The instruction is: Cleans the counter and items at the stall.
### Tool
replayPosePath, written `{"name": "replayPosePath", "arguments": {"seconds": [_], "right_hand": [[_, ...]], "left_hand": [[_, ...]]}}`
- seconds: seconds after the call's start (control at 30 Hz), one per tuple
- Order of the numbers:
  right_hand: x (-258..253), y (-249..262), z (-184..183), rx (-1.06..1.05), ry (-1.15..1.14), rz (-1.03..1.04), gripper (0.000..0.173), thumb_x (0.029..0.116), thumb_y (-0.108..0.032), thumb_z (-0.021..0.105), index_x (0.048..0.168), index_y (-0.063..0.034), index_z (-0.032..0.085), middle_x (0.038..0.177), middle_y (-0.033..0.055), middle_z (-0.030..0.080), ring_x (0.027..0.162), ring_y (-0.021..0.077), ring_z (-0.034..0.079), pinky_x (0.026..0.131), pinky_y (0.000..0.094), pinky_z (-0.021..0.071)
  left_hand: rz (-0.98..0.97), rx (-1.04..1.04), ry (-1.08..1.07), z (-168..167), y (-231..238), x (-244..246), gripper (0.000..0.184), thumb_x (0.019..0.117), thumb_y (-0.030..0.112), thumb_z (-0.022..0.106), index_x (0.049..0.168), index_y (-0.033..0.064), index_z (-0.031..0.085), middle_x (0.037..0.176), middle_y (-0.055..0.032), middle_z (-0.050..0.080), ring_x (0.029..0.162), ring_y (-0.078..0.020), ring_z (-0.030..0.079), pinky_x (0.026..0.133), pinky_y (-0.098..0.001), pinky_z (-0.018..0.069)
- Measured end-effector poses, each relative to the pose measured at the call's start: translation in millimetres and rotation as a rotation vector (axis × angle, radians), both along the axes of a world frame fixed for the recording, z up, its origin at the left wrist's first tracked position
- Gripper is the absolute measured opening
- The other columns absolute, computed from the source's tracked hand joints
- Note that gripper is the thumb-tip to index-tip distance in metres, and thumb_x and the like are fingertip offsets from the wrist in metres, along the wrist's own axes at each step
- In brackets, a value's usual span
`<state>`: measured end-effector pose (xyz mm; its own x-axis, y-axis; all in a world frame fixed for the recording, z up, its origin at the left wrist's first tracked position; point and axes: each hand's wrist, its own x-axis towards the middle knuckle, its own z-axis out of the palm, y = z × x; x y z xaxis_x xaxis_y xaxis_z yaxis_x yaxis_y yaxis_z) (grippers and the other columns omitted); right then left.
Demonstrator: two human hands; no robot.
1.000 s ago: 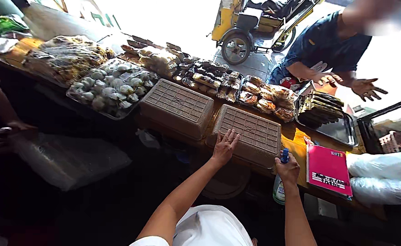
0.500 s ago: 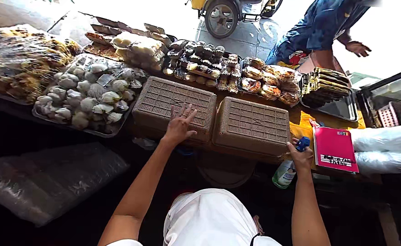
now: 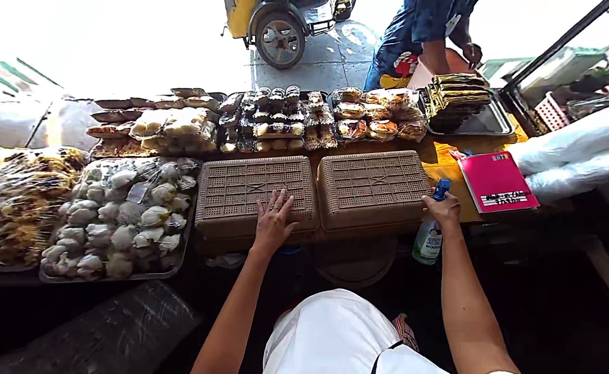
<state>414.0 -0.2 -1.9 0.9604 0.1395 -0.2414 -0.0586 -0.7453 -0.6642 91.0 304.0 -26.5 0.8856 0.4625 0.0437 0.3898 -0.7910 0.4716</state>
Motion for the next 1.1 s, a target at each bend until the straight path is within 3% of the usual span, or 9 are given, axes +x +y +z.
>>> {"name": "replayPosePath", "arguments": {"seconds": [0.33, 0.6, 0.7, 0.77, 0.83, 0.9, 0.97, 1.0, 1.1], "right_hand": [[-2.1, -2.9, -8.4, 0.02, -0.045, -0.017, 0.047, 0.0981, -0.018, 0.07, 0.138, 0.0047, 0.057, 0.124, 0.0336, 0.063, 0.104, 0.0464, 0.067, 0.094, 0.0606, 0.0507], [1.0, -10.9, -16.6, -0.046, -0.073, 0.02, 0.044, 0.0984, -0.019, 0.068, 0.132, 0.0081, 0.06, 0.124, 0.0343, 0.062, 0.107, 0.0451, 0.066, 0.096, 0.0579, 0.0508], [-8.6, -6.8, -16.1, 0.005, -0.128, 0.037, 0.054, 0.0977, -0.022, 0.07, 0.136, 0.0124, 0.054, 0.132, 0.0394, 0.055, 0.114, 0.0504, 0.062, 0.099, 0.0615, 0.0482], [-22.0, -8.2, -3.6, 0.057, -0.187, 0.05, 0.065, 0.0977, -0.026, 0.07, 0.144, 0.0129, 0.046, 0.142, 0.0421, 0.045, 0.125, 0.0536, 0.054, 0.103, 0.0616, 0.0459], [-38.5, -9.7, 13.2, 0.124, -0.221, 0.077, 0.067, 0.0983, -0.029, 0.067, 0.149, 0.007, 0.044, 0.145, 0.0379, 0.045, 0.118, 0.0451, 0.061, 0.094, 0.0533, 0.0542], [-62.0, -5.1, 30.4, 0.228, -0.224, 0.126, 0.062, 0.1001, -0.029, 0.065, 0.149, 0.0037, 0.046, 0.138, 0.0287, 0.054, 0.092, 0.0221, 0.068, 0.073, 0.0348, 0.0592], [-89.8, 10.2, 41.7, 0.395, -0.203, 0.193, 0.054, 0.0997, -0.026, 0.063, 0.142, 0.0054, 0.05, 0.12, 0.015, 0.063, 0.067, 0.0018, 0.064, 0.055, 0.02, 0.0562], [-104.5, 16.8, 50.7, 0.454, -0.177, 0.185, 0.052, 0.0989, -0.024, 0.063, 0.139, 0.0058, 0.051, 0.116, 0.0113, 0.065, 0.062, -0.0006, 0.062, 0.052, 0.0187, 0.0557], [-125.8, 21.6, 79.3, 0.491, -0.144, 0.036, 0.039, 0.1014, -0.014, 0.059, 0.133, 0.0092, 0.054, 0.106, 0.0122, 0.066, 0.06, 0.0035, 0.061, 0.057, 0.021, 0.0561]], "left_hand": [[-0.019, 0.03, 0.011, 2.0, 0.0, -4.1, 0.062, 0.0931, 0.023, 0.075, 0.148, 0.0053, 0.054, 0.161, -0.0191, 0.039, 0.153, -0.0405, 0.029, 0.117, -0.0733, 0.0164], [-0.023, -0.026, 0.17, 6.8, -1.8, 2.3, 0.066, 0.0985, 0.037, 0.067, 0.155, 0.0094, 0.046, 0.166, -0.017, 0.03, 0.157, -0.0378, 0.017, 0.12, -0.072, 0.0065], [0.01, -0.083, 0.116, 9.0, -1.9, -3.3, 0.077, 0.0962, 0.046, 0.067, 0.158, 0.0105, 0.04, 0.167, -0.0167, 0.028, 0.158, -0.0359, 0.015, 0.12, -0.0729, 0.003], [0.073, -0.068, -0.087, 14.0, -1.4, -14.9, 0.081, 0.0943, 0.047, 0.069, 0.158, 0.0076, 0.039, 0.166, -0.0188, 0.029, 0.157, -0.0354, 0.018, 0.12, -0.0731, 0.0024], [0.19, -0.036, -0.362, 19.0, 2.3, -33.7, 0.072, 0.0933, 0.041, 0.072, 0.151, 0.004, 0.049, 0.162, -0.0198, 0.038, 0.154, -0.0351, 0.029, 0.122, -0.0706, 0.0084], [0.365, 0.017, -0.611, 15.4, 9.0, -62.2, 0.053, 0.0917, 0.028, 0.074, 0.135, 0.0002, 0.065, 0.145, -0.0192, 0.059, 0.139, -0.034, 0.053, 0.118, -0.0622, 0.032], [0.579, 0.081, -0.779, 2.0, 14.2, -105.2, 0.024, 0.0895, 0.012, 0.074, 0.107, -0.0036, 0.074, 0.109, -0.0174, 0.073, 0.105, -0.0276, 0.07, 0.096, -0.0447, 0.0563], [0.645, 0.093, -0.801, -7.1, 13.2, -126.7, 0.017, 0.0902, 0.009, 0.072, 0.097, -0.0064, 0.073, 0.098, -0.0183, 0.072, 0.095, -0.0245, 0.071, 0.09, -0.0386, 0.0586], [0.663, 0.053, -0.703, -38.6, 0.7, -176.4, 0.024, 0.0954, 0.01, 0.068, 0.094, -0.014, 0.067, 0.092, -0.0232, 0.069, 0.09, -0.0209, 0.068, 0.088, -0.0309, 0.0555]]}}
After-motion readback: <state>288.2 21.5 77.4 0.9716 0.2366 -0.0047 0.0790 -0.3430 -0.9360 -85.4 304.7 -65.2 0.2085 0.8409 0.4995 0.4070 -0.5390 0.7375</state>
